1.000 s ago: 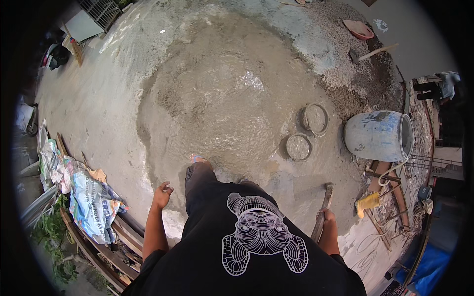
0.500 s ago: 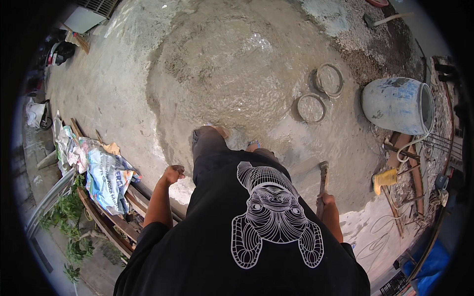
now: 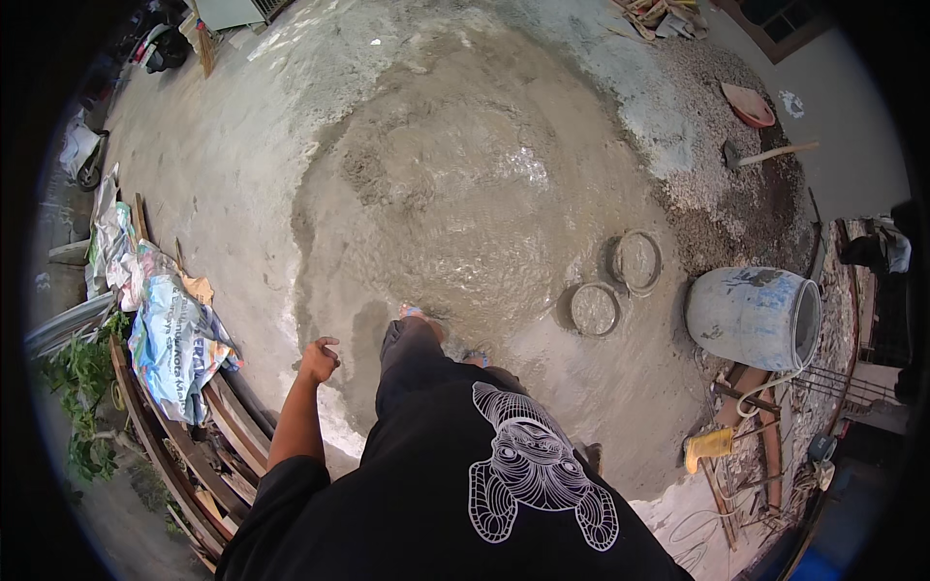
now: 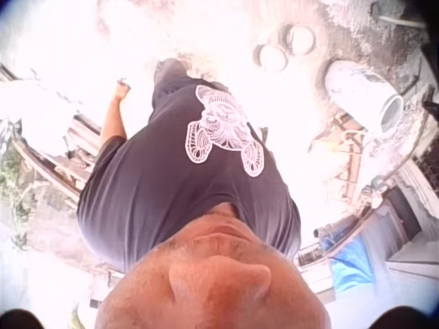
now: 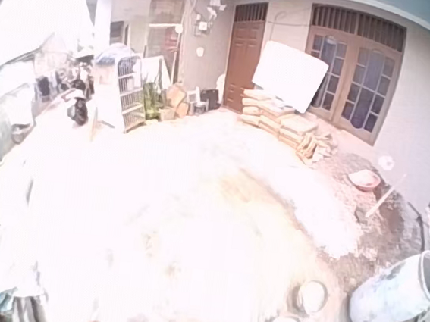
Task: The person uses a hoe to mix wet concrete on the ground, repeatedly turning and folding the material to achieve a uniform consistency. The person occasionally pauses to adjust position or retrieve a bucket, then resumes mixing.
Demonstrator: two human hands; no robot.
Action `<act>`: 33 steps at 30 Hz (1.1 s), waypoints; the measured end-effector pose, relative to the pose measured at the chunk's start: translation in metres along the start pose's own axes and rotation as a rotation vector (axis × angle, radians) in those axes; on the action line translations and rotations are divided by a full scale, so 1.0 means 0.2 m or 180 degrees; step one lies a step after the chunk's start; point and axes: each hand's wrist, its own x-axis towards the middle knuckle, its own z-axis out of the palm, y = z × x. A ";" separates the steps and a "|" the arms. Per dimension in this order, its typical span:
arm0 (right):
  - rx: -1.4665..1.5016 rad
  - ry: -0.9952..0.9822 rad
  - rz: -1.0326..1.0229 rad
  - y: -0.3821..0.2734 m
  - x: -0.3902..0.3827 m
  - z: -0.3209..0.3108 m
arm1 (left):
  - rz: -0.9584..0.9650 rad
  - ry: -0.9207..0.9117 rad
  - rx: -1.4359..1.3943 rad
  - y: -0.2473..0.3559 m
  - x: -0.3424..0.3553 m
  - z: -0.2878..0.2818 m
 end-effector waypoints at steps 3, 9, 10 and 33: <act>-0.0419 0.0228 -0.0659 -0.31 -0.24 -0.07 | 0.0000 -0.0531 -0.0291 0.23 0.13 0.01; -0.0838 0.0509 -0.0659 -0.55 -0.27 -0.15 | 0.0077 -0.0185 -0.0148 0.47 0.45 -0.08; -0.0259 0.0429 -0.0682 -0.54 -0.19 -0.15 | 0.0057 -0.0086 -0.0197 0.46 0.50 -0.12; 0.1503 -0.1286 -0.2147 -3.86 2.29 1.65 | -0.0029 -0.0484 -0.1916 1.41 1.19 0.42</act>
